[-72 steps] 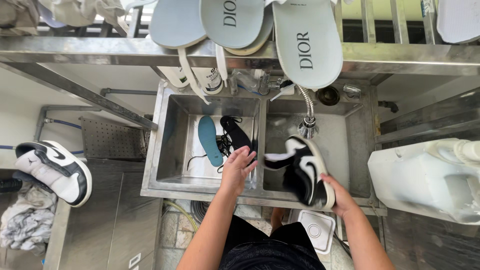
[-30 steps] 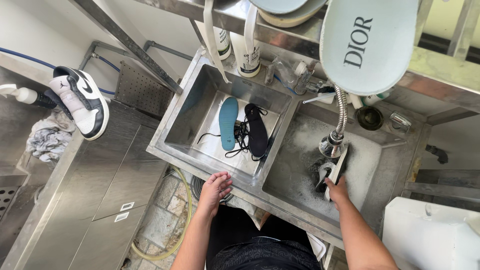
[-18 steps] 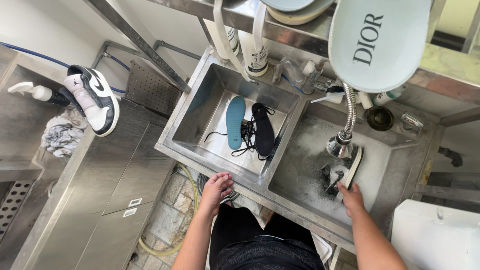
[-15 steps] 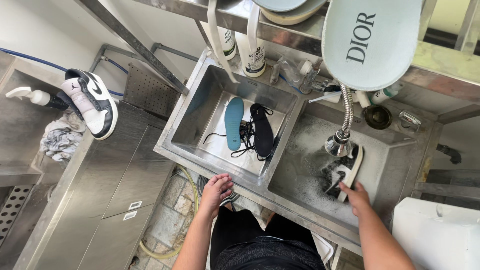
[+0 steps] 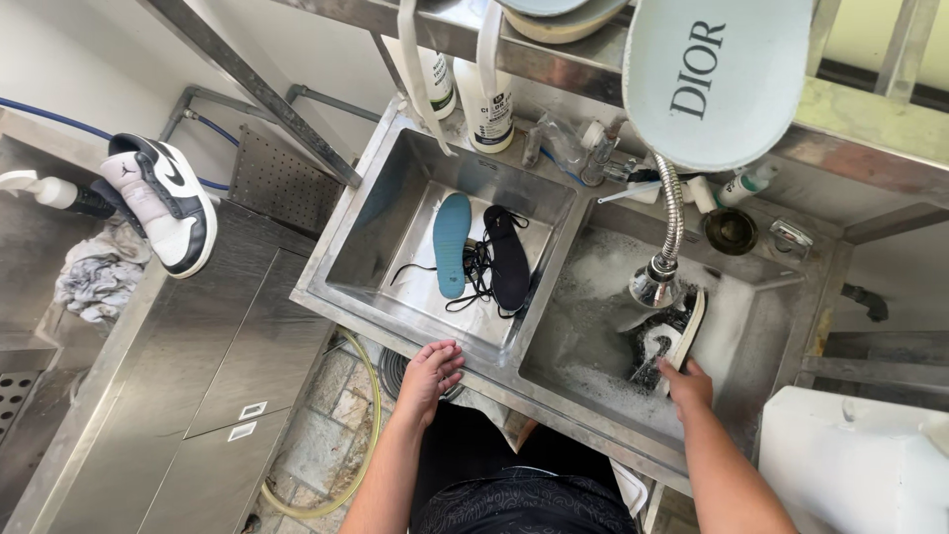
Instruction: The person removes the insole from a sneaker and places it in a sink. They then wash their hands and retrieve a small white block, which they use to scrub the sole of the sneaker. The person rinses the shoe and insole under running water and places them in a sink.
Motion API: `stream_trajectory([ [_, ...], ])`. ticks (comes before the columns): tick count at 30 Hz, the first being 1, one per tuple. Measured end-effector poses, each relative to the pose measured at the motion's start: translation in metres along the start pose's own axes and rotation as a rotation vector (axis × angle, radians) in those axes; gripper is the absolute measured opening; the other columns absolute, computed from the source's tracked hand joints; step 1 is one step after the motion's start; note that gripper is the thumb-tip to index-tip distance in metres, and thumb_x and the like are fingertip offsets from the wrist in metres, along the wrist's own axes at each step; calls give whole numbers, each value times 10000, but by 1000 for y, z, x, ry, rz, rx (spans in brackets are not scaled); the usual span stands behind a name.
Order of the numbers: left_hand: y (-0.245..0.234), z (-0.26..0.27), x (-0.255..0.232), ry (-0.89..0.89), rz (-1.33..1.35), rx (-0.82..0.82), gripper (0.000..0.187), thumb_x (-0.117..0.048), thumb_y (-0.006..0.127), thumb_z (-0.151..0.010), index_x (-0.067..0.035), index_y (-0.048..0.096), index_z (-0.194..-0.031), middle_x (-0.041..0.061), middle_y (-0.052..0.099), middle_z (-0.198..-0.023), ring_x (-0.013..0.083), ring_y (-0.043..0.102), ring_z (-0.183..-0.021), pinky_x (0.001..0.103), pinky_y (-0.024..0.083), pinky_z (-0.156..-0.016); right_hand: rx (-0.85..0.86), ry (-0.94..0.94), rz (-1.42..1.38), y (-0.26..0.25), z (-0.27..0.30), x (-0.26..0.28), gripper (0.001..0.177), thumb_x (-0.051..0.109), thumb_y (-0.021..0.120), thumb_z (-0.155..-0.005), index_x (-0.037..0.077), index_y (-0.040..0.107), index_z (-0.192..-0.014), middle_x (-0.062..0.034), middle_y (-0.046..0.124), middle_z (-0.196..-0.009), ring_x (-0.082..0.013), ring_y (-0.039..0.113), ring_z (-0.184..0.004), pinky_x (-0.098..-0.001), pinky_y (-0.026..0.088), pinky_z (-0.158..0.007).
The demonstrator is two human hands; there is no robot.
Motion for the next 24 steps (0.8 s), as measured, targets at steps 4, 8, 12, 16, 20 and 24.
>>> stream_trajectory([
  [4, 4, 0, -2, -9, 1, -1, 268, -223, 662, -936, -105, 665, -1178, 18, 729, -1126, 141, 687, -1009, 325, 537, -860, 9, 30, 6, 2, -2, -3, 521, 280, 848, -823, 37, 725, -1268, -120, 768, -1091, -218, 666, -943, -391, 509, -779],
  [8, 10, 1, -2, -11, -8, -6, 264, -223, 668, -934, -109, 662, -1173, 23, 726, -1138, 145, 687, -1012, 323, 528, -855, -91, -41, 160, 1, 0, -6, 558, 344, 848, -842, 67, 685, -1299, -140, 758, -1099, -268, 703, -986, -397, 526, -841],
  [12, 18, 0, -6, -4, -8, 10, 264, -221, 673, -936, -106, 657, -1172, 25, 723, -1143, 146, 680, -1001, 325, 528, -849, -136, -2, 254, 7, -3, -9, 509, 360, 805, -879, 122, 687, -1314, -151, 763, -1113, -310, 708, -1020, -425, 527, -880],
  [16, 28, 2, -10, -14, -31, 27, 273, -227, 670, -935, -106, 662, -1180, 25, 726, -1143, 144, 684, -1002, 322, 534, -854, -94, 49, 208, 5, -4, -13, 514, 360, 791, -881, 117, 677, -1320, -144, 770, -1111, -305, 724, -1020, -423, 538, -889],
  [20, 28, 8, -8, -11, -38, 27, 277, -219, 672, -938, -101, 659, -1188, 29, 721, -1154, 150, 677, -1014, 324, 534, -858, -2, -3, 58, 13, -5, -13, 587, 354, 756, -890, 91, 605, -1393, -158, 736, -1217, -303, 681, -1124, -406, 507, -936],
  [24, 20, 9, -10, -14, -54, 13, 273, -221, 656, -936, -109, 664, -1185, 26, 726, -1165, 154, 685, -1040, 320, 537, -863, 61, 14, 60, 28, -9, -7, 776, 324, 722, -889, 121, 378, -1555, -195, 587, -1430, -324, 560, -1291, -395, 434, -1023],
])
Point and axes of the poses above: each hand's wrist, its own z-axis away from the middle knuckle, its own y-axis out of the palm, x = y × z, the point moved 6 cm from there along -z, towards the middle knuckle
